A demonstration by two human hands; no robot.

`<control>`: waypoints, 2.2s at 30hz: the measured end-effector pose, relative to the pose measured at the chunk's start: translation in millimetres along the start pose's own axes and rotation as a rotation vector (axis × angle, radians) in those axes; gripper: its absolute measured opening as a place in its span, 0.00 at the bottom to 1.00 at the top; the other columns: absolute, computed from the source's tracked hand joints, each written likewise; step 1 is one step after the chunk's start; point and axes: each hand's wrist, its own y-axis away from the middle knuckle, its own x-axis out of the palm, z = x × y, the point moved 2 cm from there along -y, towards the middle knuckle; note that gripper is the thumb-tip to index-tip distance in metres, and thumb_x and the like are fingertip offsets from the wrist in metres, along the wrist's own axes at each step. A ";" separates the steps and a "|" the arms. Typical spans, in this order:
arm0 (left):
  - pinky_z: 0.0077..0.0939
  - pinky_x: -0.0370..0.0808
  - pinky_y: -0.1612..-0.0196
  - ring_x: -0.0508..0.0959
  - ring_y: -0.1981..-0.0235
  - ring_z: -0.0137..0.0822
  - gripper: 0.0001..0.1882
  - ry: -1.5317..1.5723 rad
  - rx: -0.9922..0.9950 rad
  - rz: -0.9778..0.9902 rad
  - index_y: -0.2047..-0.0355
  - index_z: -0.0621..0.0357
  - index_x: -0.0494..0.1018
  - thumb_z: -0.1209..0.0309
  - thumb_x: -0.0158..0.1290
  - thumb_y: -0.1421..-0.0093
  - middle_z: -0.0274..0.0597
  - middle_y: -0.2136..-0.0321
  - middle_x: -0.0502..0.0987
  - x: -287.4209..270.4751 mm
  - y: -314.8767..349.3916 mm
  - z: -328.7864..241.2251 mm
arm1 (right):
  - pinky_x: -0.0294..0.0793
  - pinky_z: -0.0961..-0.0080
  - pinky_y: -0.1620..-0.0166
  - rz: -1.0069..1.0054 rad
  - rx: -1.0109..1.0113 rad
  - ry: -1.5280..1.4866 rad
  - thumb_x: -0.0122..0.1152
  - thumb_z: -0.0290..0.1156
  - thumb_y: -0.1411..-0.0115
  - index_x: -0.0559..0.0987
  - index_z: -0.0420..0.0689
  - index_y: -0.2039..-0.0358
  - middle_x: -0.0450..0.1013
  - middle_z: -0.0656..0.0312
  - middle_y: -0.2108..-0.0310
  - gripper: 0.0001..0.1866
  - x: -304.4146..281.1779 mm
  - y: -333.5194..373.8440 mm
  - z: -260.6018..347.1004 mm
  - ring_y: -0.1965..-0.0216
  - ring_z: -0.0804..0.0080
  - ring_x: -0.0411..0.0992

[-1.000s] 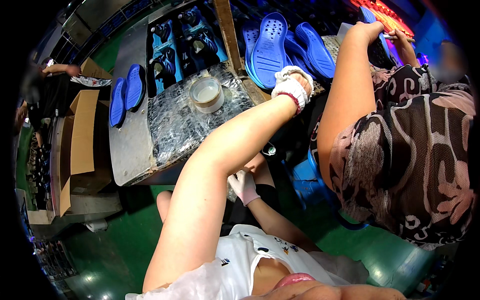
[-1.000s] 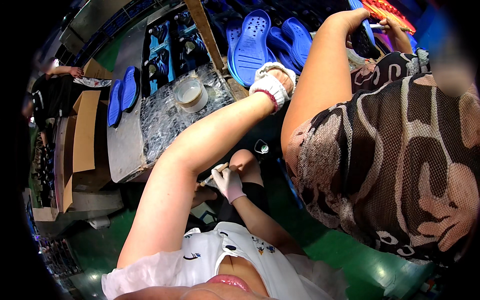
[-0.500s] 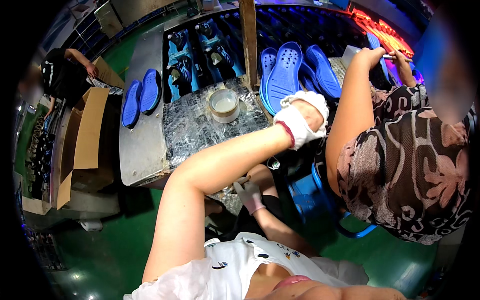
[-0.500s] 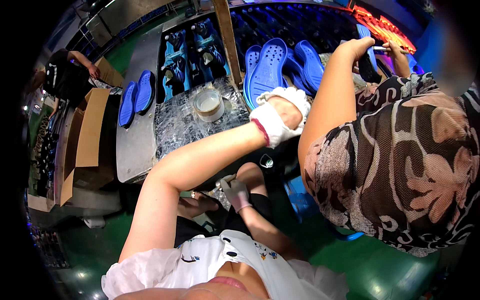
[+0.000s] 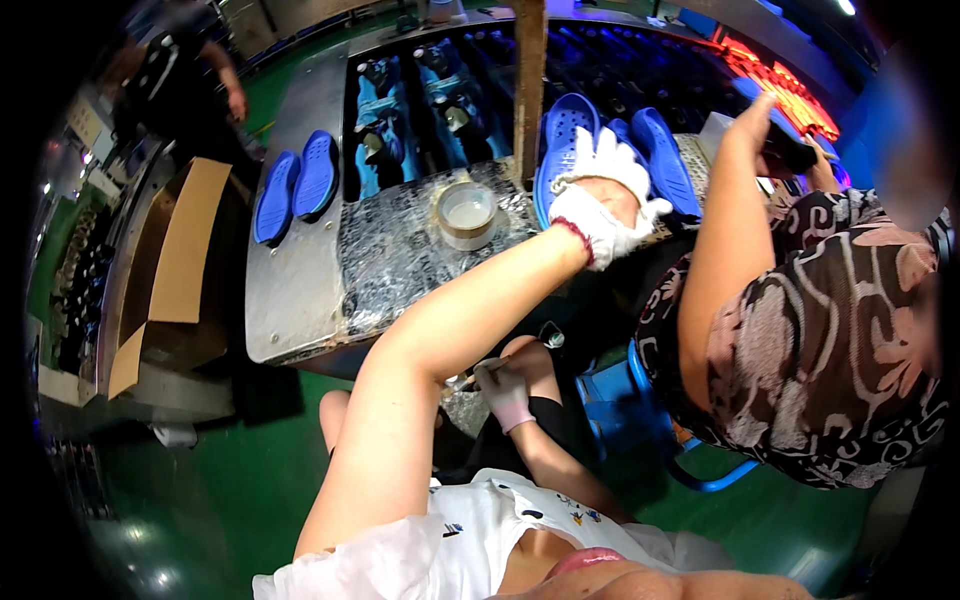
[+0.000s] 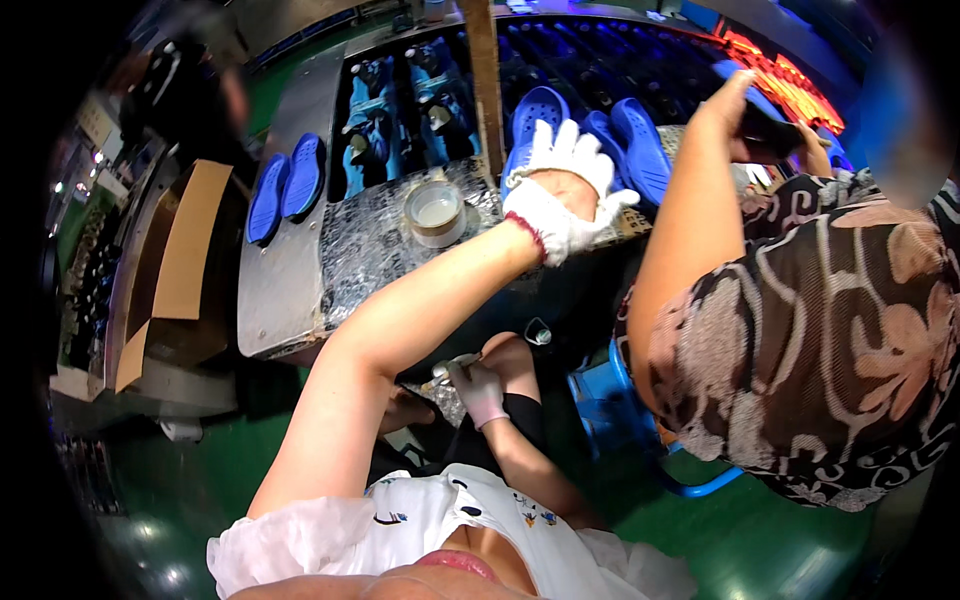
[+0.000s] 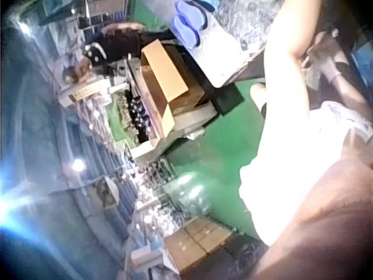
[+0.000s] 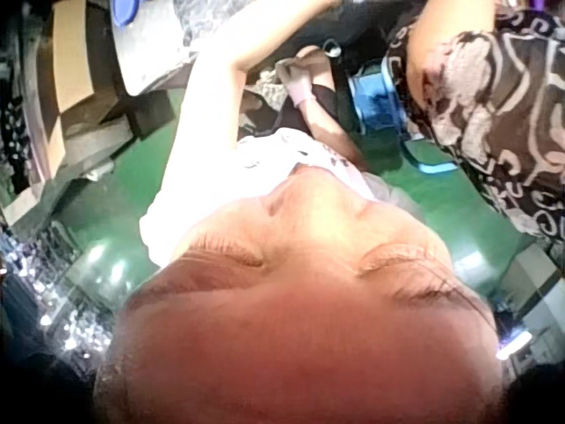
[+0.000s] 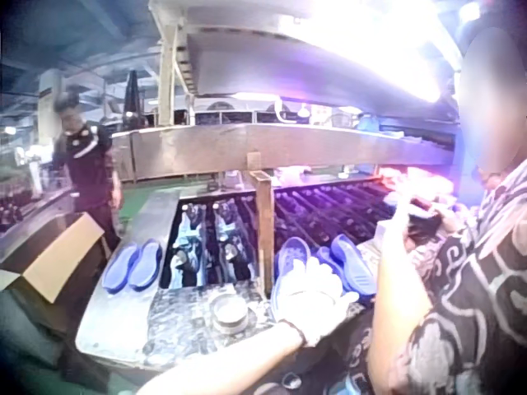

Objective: The person uses a brush to apply a substance along the edges of blue shoe soles at a factory workstation while other shoes move along a conveyor belt.

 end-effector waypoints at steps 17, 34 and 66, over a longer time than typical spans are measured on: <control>0.42 0.55 0.38 0.60 0.40 0.51 0.36 -0.316 -0.936 0.379 0.42 0.45 0.62 0.40 0.43 0.45 0.48 0.41 0.60 -91.2 238.0 284.3 | 0.74 0.65 0.64 0.106 0.148 -0.038 0.54 0.42 0.43 0.79 0.44 0.70 0.76 0.55 0.75 0.14 -23.2 -3.1 38.3 0.69 0.56 0.76; 0.33 0.70 0.49 0.67 0.45 0.45 0.10 0.509 -0.899 -0.364 0.71 0.60 0.74 0.84 0.57 0.54 0.58 0.40 0.56 -135.2 380.0 125.2 | 0.67 0.85 0.69 -0.296 -0.476 -0.323 0.52 0.22 0.41 0.74 0.39 0.63 0.71 0.64 0.74 0.06 -139.1 -77.9 203.8 0.74 0.82 0.67; 0.29 0.76 0.59 0.78 0.63 0.32 0.17 1.608 -1.504 -0.994 0.56 0.64 0.72 0.64 0.54 0.39 0.40 0.61 0.77 -119.5 392.4 109.1 | 0.72 0.57 0.66 -0.172 -0.476 0.554 0.46 0.44 0.42 0.75 0.39 0.75 0.73 0.46 0.77 0.20 -121.8 -193.8 244.1 0.71 0.46 0.72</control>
